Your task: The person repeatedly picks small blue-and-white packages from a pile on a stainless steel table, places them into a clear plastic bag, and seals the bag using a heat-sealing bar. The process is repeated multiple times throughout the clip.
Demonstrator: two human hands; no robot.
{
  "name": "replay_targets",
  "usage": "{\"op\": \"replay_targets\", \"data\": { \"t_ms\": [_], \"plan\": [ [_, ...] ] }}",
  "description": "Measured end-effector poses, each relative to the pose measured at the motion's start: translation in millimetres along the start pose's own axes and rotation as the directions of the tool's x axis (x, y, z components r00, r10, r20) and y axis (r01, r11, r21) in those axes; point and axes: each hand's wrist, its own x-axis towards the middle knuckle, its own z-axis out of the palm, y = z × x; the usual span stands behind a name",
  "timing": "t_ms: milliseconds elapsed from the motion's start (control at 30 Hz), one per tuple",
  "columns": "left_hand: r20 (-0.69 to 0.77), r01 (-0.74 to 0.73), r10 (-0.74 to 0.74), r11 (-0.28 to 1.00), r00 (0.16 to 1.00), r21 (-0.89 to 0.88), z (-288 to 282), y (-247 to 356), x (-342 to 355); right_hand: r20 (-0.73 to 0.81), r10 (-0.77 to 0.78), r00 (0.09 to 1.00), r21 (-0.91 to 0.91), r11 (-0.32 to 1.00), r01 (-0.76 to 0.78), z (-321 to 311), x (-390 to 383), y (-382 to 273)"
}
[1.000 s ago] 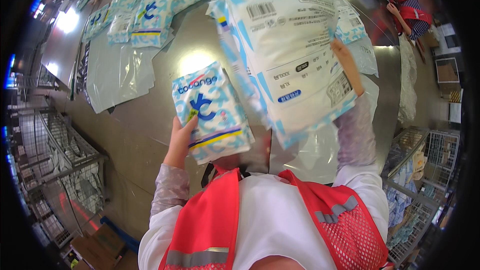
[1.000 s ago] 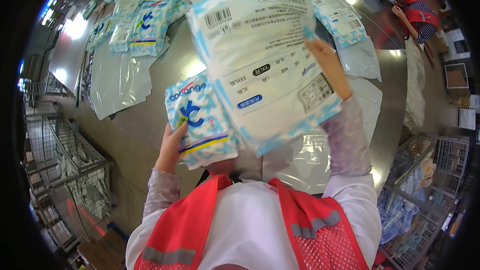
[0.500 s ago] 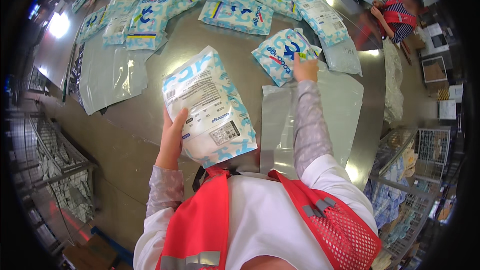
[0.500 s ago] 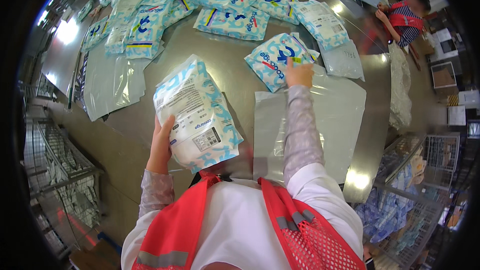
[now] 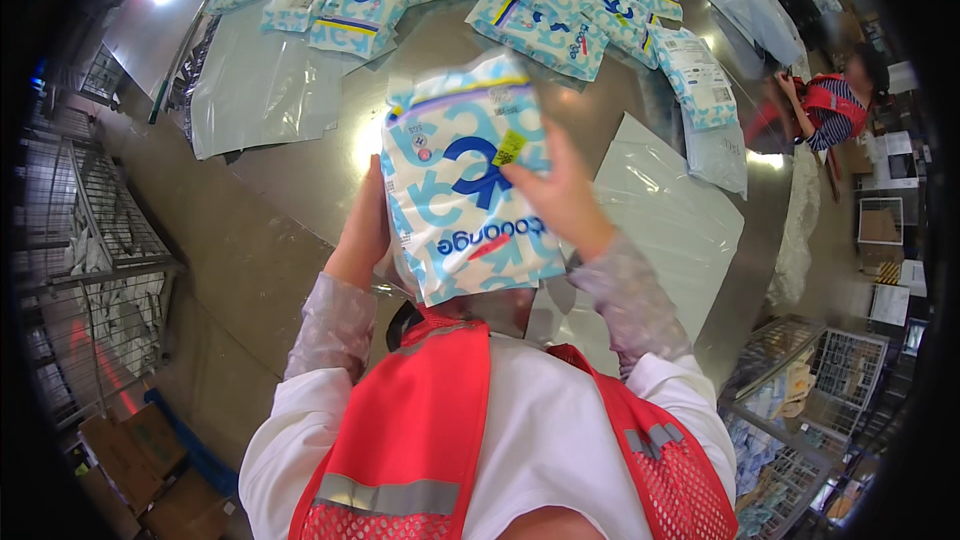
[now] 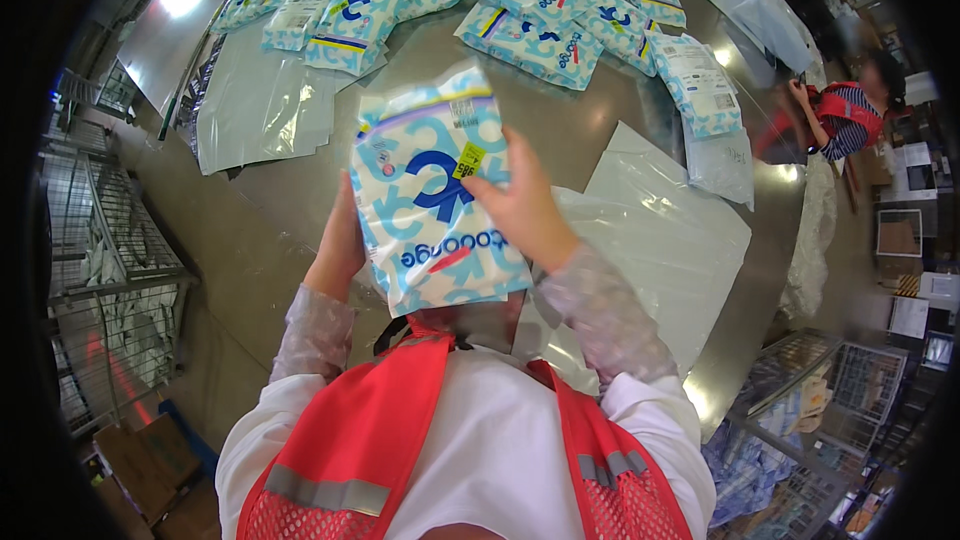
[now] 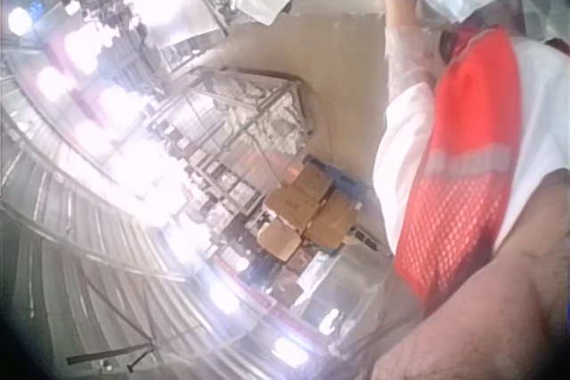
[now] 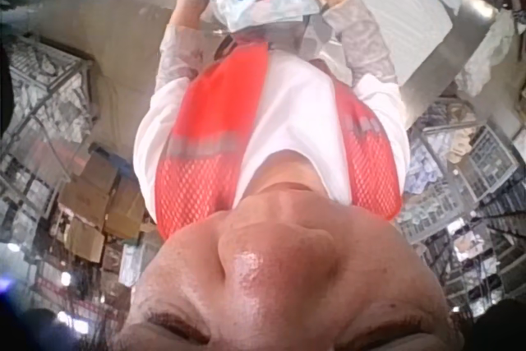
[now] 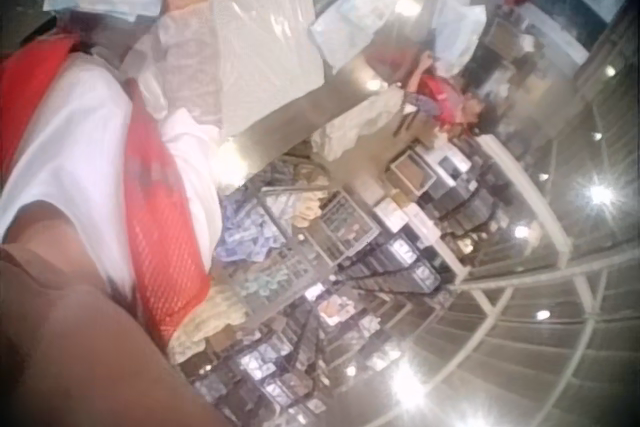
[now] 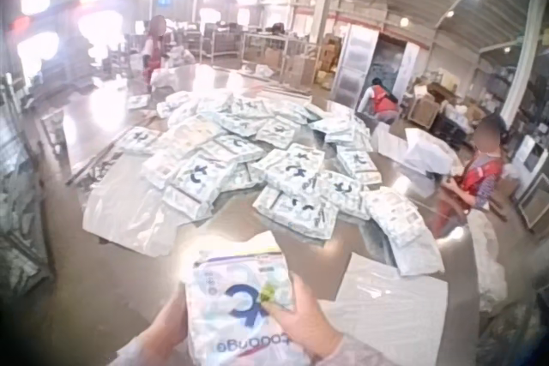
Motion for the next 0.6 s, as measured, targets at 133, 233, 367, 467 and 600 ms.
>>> {"op": "replay_targets", "data": {
  "t_ms": [133, 233, 367, 467, 600],
  "plan": [
    [-0.085, 0.153, -0.167, 0.976, 0.982, -0.155, -50.4, -27.1, 35.7, -0.041, -0.133, 0.990, -0.216, 0.969, 0.121, 15.5, -1.6, 2.4],
    [0.019, 0.144, -0.143, 0.987, 0.990, -0.066, -20.3, -18.5, 19.6, 0.197, 0.033, 0.980, -0.027, 0.999, -0.028, -0.3, -10.0, 32.4],
    [0.000, 0.009, -0.009, 0.954, 1.000, 0.299, 2.4, 20.6, -10.6, 0.067, 0.248, 0.967, 0.486, 0.838, -0.248, 7.9, -53.9, 43.5],
    [0.261, -0.291, 0.148, 0.668, 0.954, 0.685, 6.6, 37.7, -17.3, 0.093, 0.559, 0.824, 0.768, 0.486, -0.416, 11.7, -85.0, 98.7],
    [0.173, -0.277, 0.220, 0.840, 0.960, 0.466, -47.2, -1.8, 32.5, -0.085, 0.611, 0.787, 0.545, 0.689, -0.477, 17.0, -114.2, 102.6]
  ]
}}
